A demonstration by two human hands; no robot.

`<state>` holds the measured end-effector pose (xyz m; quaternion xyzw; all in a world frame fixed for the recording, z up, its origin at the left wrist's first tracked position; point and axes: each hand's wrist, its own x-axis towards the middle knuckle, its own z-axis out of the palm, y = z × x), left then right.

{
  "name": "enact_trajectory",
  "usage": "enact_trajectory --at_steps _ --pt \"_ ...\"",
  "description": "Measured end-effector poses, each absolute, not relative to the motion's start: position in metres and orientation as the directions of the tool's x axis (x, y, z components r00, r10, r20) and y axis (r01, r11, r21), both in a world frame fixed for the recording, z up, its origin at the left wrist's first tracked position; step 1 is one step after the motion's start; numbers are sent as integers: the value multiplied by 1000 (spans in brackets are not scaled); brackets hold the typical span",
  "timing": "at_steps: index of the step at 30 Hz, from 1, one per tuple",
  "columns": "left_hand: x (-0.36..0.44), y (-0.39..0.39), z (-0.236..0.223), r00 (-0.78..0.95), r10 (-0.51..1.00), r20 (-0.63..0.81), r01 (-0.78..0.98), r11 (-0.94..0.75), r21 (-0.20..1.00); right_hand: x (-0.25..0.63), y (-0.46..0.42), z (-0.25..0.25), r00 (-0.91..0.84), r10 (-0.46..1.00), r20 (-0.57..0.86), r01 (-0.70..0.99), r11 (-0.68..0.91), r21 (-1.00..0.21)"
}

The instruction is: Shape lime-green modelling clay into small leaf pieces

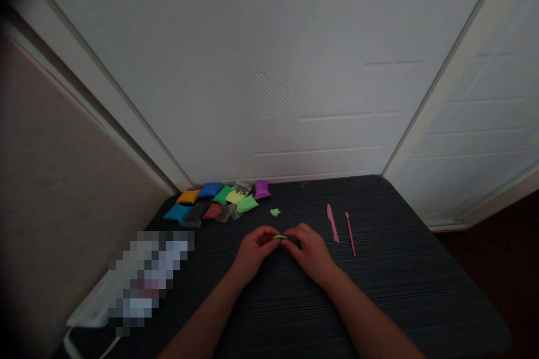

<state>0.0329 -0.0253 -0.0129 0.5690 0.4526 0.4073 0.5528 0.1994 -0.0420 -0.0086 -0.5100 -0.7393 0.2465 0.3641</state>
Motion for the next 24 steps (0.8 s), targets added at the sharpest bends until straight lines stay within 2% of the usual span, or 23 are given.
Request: enact_trajectory --at_steps 6,11,15,20,24 --pt "33 -27 -16 265 964 -2 115 -30 993 197 -43 -11 -219 932 289 586 362 -725" --pt "34 -30 -14 251 964 86 245 -149 958 196 -43 -11 -213 939 269 565 343 -751" --pt "33 -32 -10 208 972 108 378 -182 908 197 -44 -8 -169 957 235 512 289 -809" --pt "17 -24 -9 131 972 194 655 -232 719 200 -42 -10 24 980 200 436 170 -884" --pt "4 -15 -12 156 968 194 780 -242 577 201 -38 -20 117 990 82 281 46 -959"
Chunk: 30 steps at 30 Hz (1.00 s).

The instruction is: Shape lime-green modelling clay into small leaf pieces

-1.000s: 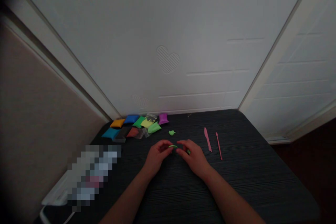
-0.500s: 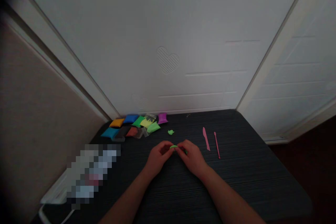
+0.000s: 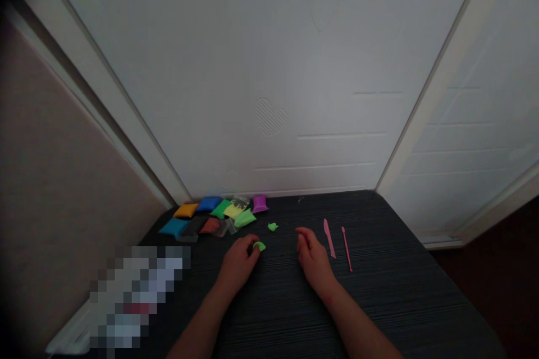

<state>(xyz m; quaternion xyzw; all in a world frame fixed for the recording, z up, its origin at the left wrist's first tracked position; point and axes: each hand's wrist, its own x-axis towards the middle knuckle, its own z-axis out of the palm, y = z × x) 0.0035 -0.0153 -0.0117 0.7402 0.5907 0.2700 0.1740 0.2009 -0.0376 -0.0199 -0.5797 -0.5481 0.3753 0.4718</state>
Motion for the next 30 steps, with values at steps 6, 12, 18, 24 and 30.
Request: enact_trajectory --at_steps 6,12,18,24,30 --pt "1 -13 -14 169 955 244 825 -273 496 205 -37 -20 158 979 127 324 70 -943" --pt "-1 -12 -19 146 946 289 796 -286 534 202 -42 -13 125 976 179 372 121 -920" --pt "5 -19 -11 82 910 406 743 -328 583 195 -42 -20 122 985 119 231 89 -969" --pt "42 -40 0 228 950 211 419 -292 860 187 -34 -22 96 995 -32 -265 -5 -964" --pt "76 -37 -4 370 907 -203 61 194 979 168 -40 3 52 998 -26 -333 -8 -943"
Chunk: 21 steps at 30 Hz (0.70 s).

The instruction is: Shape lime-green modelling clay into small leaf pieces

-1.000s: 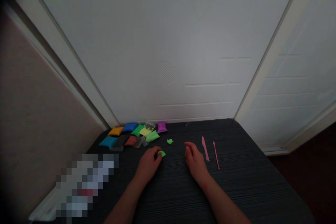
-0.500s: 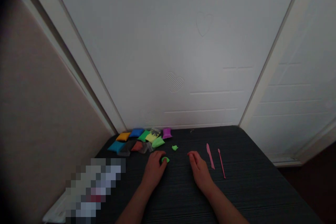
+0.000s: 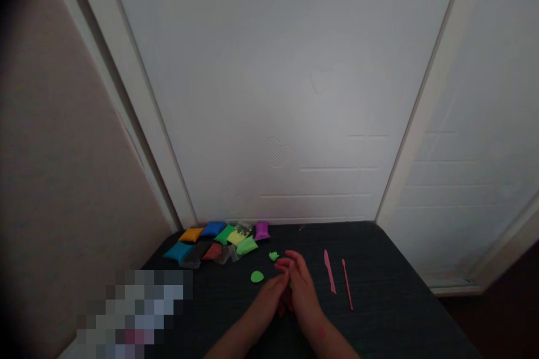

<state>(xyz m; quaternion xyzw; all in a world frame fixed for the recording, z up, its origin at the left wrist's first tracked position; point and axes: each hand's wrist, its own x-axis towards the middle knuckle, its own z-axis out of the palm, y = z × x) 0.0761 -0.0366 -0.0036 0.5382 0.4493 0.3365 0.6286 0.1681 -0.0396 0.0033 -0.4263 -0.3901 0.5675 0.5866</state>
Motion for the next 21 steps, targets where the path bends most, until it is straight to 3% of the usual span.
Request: enact_trajectory --at_steps 6,9,15,21 --pt "79 -28 -2 322 941 -99 -217 175 960 156 -29 3 114 993 24 -194 46 -980" --pt "75 -24 -3 319 936 -151 -208 225 952 155 -27 -6 102 992 68 -168 85 -982" --pt "70 -28 -8 385 911 -147 -142 216 966 161 -29 -16 55 986 158 76 154 -985" --pt "62 -27 -16 397 905 -155 -237 264 935 162 -28 -12 72 975 210 85 204 -975"
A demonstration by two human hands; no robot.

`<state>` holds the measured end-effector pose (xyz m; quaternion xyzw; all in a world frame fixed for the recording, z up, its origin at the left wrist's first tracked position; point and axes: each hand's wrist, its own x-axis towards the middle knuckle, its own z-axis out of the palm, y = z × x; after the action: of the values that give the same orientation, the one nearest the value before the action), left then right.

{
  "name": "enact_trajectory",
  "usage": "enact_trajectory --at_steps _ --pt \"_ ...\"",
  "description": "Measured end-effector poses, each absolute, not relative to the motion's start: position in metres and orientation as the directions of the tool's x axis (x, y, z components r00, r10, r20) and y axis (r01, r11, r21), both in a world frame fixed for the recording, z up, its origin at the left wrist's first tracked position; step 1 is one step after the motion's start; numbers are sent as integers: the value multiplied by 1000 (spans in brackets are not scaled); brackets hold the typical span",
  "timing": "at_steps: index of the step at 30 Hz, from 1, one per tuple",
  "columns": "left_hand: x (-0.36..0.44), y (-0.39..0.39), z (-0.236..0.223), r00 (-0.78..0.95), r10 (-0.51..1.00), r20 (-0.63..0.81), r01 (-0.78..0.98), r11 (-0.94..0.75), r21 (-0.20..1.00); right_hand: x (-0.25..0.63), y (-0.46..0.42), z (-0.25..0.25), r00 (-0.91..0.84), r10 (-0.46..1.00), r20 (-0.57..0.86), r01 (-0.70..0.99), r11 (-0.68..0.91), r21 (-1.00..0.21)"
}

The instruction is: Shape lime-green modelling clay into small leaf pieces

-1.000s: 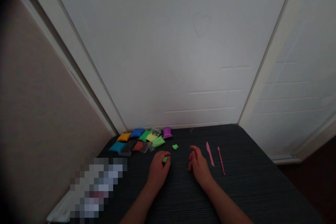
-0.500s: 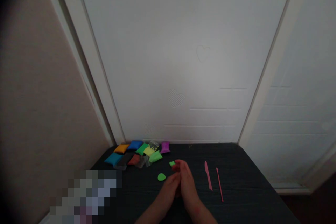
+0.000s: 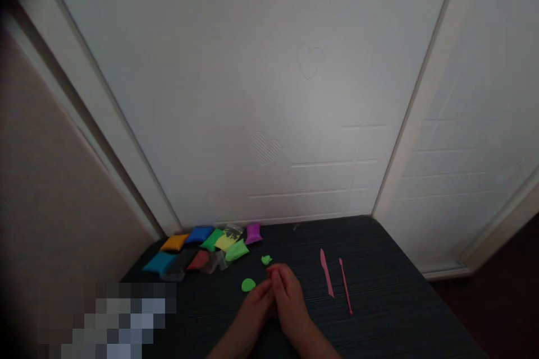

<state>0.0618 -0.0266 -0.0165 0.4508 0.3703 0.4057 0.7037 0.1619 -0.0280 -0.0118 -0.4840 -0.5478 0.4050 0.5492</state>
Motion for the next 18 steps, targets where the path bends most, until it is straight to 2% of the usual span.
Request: enact_trajectory --at_steps 4,7,10,14,18 --pt "58 -21 -19 376 910 -175 -343 312 886 165 -25 -12 151 984 97 34 93 -995" --pt "60 -21 -20 362 912 -194 -286 307 908 167 -21 -14 206 977 48 2 49 -999" --pt "63 -26 -17 363 913 -185 -210 273 939 169 -18 -16 252 967 45 2 46 -999" --pt "63 -32 -9 288 944 -162 -112 201 973 170 -17 -16 302 947 110 103 82 -991" --pt "64 -35 -5 284 948 -141 -48 161 986 172 -17 -15 349 925 152 157 102 -982"
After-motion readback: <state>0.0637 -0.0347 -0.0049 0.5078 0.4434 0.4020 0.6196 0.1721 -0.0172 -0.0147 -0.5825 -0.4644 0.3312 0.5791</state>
